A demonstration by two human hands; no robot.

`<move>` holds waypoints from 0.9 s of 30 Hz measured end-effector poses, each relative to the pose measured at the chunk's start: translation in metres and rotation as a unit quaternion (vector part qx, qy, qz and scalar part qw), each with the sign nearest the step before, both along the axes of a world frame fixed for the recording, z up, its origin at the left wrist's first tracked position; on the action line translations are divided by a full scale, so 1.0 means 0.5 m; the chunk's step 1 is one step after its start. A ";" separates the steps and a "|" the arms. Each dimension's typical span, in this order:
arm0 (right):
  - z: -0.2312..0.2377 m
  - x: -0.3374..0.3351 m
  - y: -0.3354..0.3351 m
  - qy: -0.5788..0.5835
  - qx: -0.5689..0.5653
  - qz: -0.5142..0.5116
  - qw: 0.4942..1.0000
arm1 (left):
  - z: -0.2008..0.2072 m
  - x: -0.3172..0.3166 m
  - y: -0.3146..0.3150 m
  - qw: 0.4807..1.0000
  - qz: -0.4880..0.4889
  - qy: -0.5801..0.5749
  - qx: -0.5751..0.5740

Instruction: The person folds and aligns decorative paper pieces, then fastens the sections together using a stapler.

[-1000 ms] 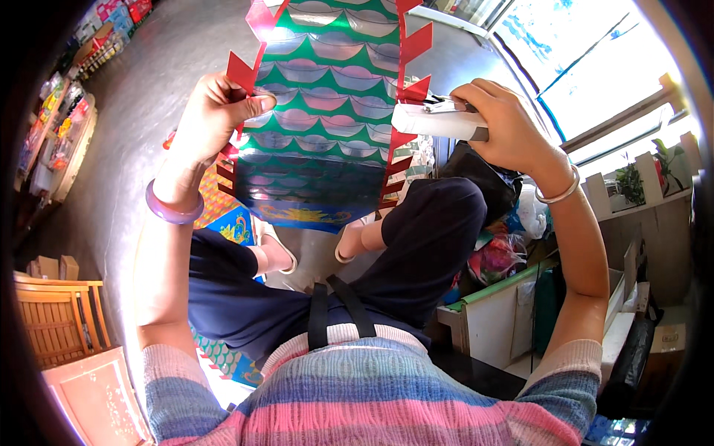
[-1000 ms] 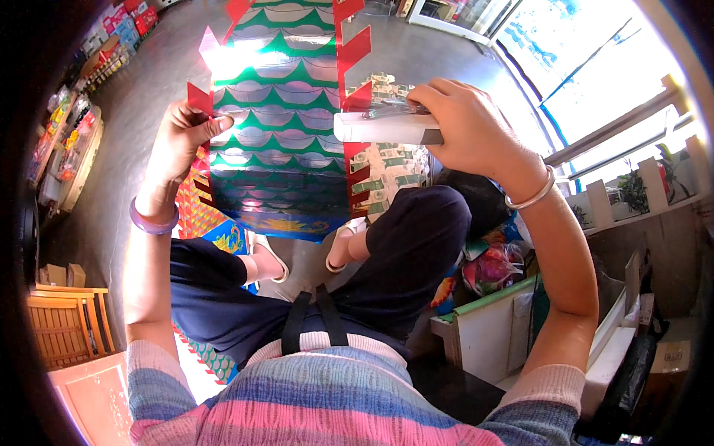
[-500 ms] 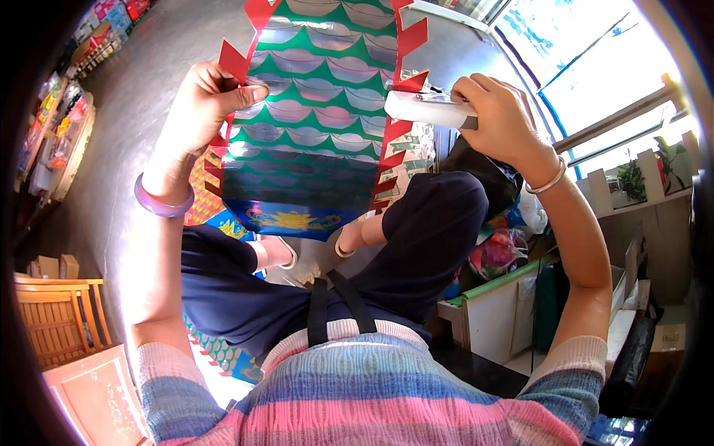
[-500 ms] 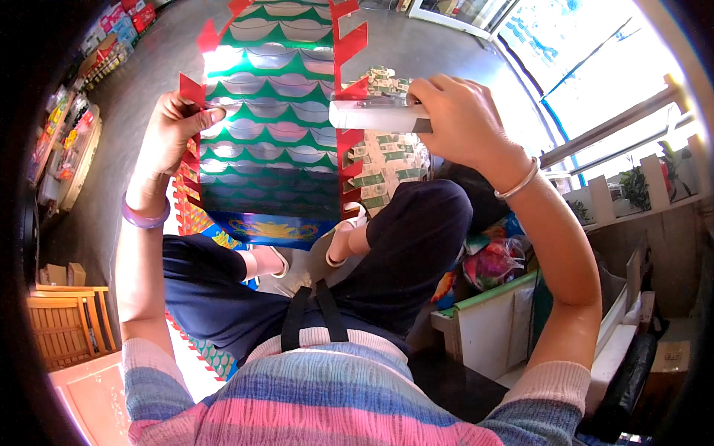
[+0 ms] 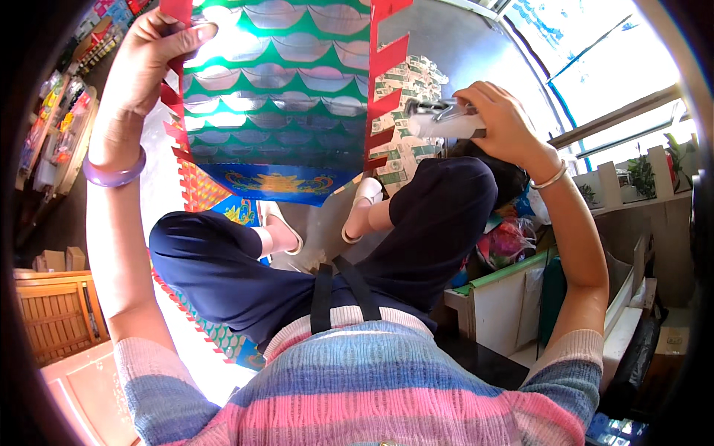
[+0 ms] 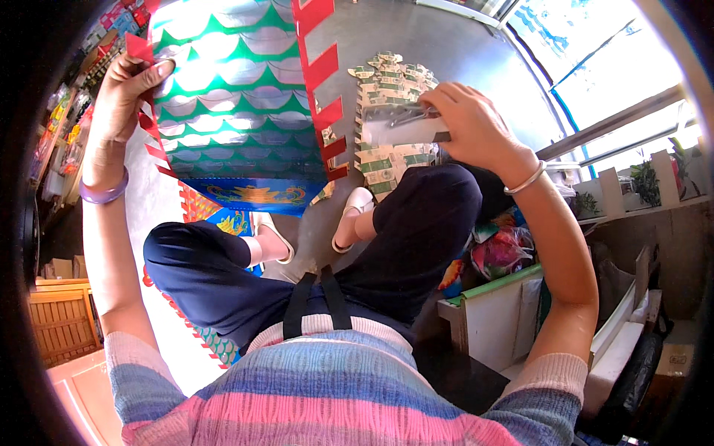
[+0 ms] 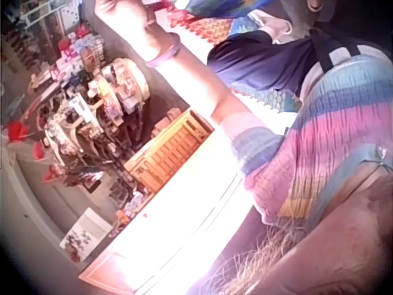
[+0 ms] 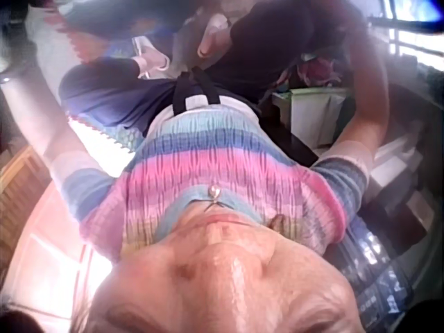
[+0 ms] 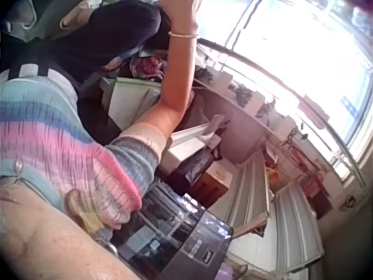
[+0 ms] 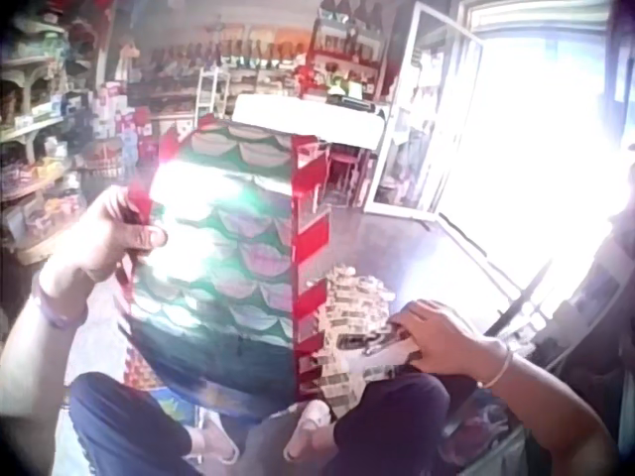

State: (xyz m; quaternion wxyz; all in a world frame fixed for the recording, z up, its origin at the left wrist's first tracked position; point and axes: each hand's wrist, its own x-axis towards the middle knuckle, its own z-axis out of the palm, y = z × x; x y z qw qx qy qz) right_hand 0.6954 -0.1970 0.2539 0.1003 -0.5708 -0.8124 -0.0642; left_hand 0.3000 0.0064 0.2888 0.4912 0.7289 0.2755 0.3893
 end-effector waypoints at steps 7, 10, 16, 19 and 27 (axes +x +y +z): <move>-0.035 -0.021 -0.012 -0.032 -0.050 0.041 0.997 | 0.007 0.008 0.017 0.999 -0.023 -0.045 -0.015; -0.034 -0.031 -0.018 -0.036 -0.059 0.060 0.996 | -0.002 -0.018 0.049 1.000 -0.002 0.005 0.012; -0.046 -0.053 -0.029 -0.041 -0.041 0.057 0.997 | -0.002 0.010 0.027 0.999 0.032 -0.016 0.019; -0.047 -0.067 -0.033 -0.043 -0.061 0.042 0.996 | -0.004 -0.008 0.045 0.999 0.033 0.012 0.018; -0.060 -0.076 -0.039 -0.061 -0.037 0.033 0.997 | -0.005 0.001 0.040 0.999 0.044 0.012 0.030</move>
